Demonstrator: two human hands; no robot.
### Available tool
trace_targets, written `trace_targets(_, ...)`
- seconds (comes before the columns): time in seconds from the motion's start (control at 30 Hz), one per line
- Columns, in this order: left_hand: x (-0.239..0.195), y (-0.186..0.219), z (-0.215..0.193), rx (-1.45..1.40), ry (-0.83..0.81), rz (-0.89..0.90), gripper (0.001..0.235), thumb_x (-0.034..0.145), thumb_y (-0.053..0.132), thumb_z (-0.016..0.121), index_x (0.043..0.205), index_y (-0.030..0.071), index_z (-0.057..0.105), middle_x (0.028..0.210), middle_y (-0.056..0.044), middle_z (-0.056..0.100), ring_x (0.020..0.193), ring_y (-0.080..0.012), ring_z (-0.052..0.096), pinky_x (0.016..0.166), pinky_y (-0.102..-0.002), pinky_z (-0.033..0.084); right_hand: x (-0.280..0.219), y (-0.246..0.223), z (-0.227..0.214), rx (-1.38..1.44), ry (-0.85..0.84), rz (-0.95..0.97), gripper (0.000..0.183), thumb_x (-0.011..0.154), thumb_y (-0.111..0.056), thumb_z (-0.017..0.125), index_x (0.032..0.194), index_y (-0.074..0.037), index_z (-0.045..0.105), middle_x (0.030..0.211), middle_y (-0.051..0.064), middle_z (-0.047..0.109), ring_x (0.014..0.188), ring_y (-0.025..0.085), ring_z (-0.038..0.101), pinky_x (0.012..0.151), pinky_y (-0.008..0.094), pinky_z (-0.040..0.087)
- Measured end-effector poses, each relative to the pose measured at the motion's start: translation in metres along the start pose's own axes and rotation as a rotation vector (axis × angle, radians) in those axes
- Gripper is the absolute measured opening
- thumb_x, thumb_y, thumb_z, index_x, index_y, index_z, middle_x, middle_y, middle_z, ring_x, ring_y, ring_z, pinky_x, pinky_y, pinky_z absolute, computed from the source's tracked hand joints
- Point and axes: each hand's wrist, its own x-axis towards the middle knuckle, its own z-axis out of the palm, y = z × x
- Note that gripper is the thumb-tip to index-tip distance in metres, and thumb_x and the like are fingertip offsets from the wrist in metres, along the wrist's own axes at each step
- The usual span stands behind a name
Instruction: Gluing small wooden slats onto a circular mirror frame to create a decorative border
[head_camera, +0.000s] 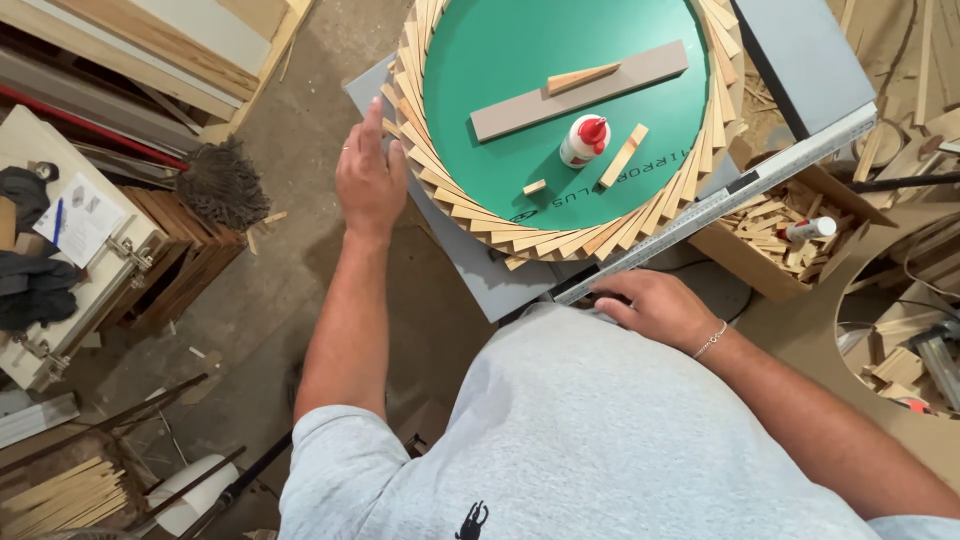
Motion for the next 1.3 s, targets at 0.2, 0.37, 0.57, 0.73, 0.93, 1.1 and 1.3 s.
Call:
trace_targets(0.2, -0.012, -0.011, 0.018, 0.020, -0.153, -0.109, 0.054, 0.096, 0.005, 0.052, 0.146, 0.023, 0.060, 0.097, -0.009, 0.069, 0.087, -0.0325, 0.071, 0.081, -0.044, 0.060, -0.002, 0.002, 0.000, 0.004, 0.002, 0.060, 0.035, 0.096, -0.046, 0.062, 0.127, -0.032, 0.071, 0.114, 0.000, 0.078, 0.114, 0.024, 0.070, 0.098, 0.040, 0.056)
trace_targets(0.37, -0.022, -0.037, 0.034, 0.054, -0.532, -0.340, 0.050, 0.093, 0.019, 0.052, 0.136, 0.043, 0.060, 0.113, -0.001, 0.074, 0.104, -0.0326, 0.071, 0.094, -0.052, 0.057, -0.005, 0.005, 0.000, 0.009, 0.005, 0.071, 0.035, 0.096, -0.046, 0.061, 0.127, -0.032, 0.071, 0.115, 0.001, 0.077, 0.115, 0.025, 0.069, 0.098, 0.042, 0.056)
trace_targets(0.57, -0.004, -0.030, 0.017, 0.110, -0.713, -0.370, 0.045, 0.096, 0.026, 0.052, 0.136, 0.047, 0.055, 0.114, -0.003, 0.072, 0.109, -0.0331, 0.069, 0.099, -0.052, 0.055, -0.005, 0.002, -0.003, 0.014, 0.006, 0.079, 0.035, 0.097, -0.046, 0.060, 0.127, -0.031, 0.071, 0.116, 0.001, 0.077, 0.116, 0.025, 0.069, 0.099, 0.042, 0.056)
trace_targets(0.73, 0.004, -0.022, 0.011, 0.115, -0.784, -0.403, 0.045, 0.098, 0.032, 0.054, 0.140, 0.047, 0.050, 0.112, -0.009, 0.072, 0.112, -0.0356, 0.069, 0.100, -0.054, 0.053, 0.000, -0.007, -0.006, 0.003, 0.000, 0.048, 0.036, 0.098, -0.046, 0.060, 0.128, -0.030, 0.070, 0.117, 0.002, 0.077, 0.116, 0.026, 0.069, 0.099, 0.043, 0.055)
trace_targets(0.93, 0.013, -0.010, -0.007, 0.116, -0.907, -0.401, 0.054, 0.095, 0.032, 0.056, 0.146, 0.044, 0.043, 0.121, -0.013, 0.069, 0.119, -0.0384, 0.065, 0.105, -0.055, 0.051, 0.022, -0.029, -0.016, -0.168, -0.092, -0.071, 0.036, 0.095, -0.047, 0.062, 0.124, -0.027, 0.069, 0.115, 0.004, 0.075, 0.115, 0.028, 0.069, 0.098, 0.046, 0.056)
trace_targets(1.1, 0.008, -0.017, -0.004, 0.116, -0.956, -0.391, 0.063, 0.094, 0.029, 0.057, 0.152, 0.041, 0.036, 0.126, -0.014, 0.066, 0.123, -0.0401, 0.063, 0.106, -0.057, 0.050, 0.064, -0.076, -0.025, -0.254, -0.068, -0.338, 0.038, 0.095, -0.045, 0.065, 0.124, -0.021, 0.066, 0.121, 0.005, 0.071, 0.118, 0.030, 0.067, 0.097, 0.047, 0.056)
trace_targets(1.3, 0.008, -0.007, -0.015, 0.057, -0.940, -0.403, 0.067, 0.093, 0.025, 0.054, 0.155, 0.041, 0.033, 0.125, -0.015, 0.066, 0.123, -0.0415, 0.062, 0.106, -0.057, 0.050, 0.131, -0.124, -0.011, -0.284, 0.035, -0.508, 0.034, 0.094, -0.042, 0.066, 0.115, -0.015, 0.061, 0.143, 0.006, 0.056, 0.110, 0.038, 0.068, 0.091, 0.051, 0.057)
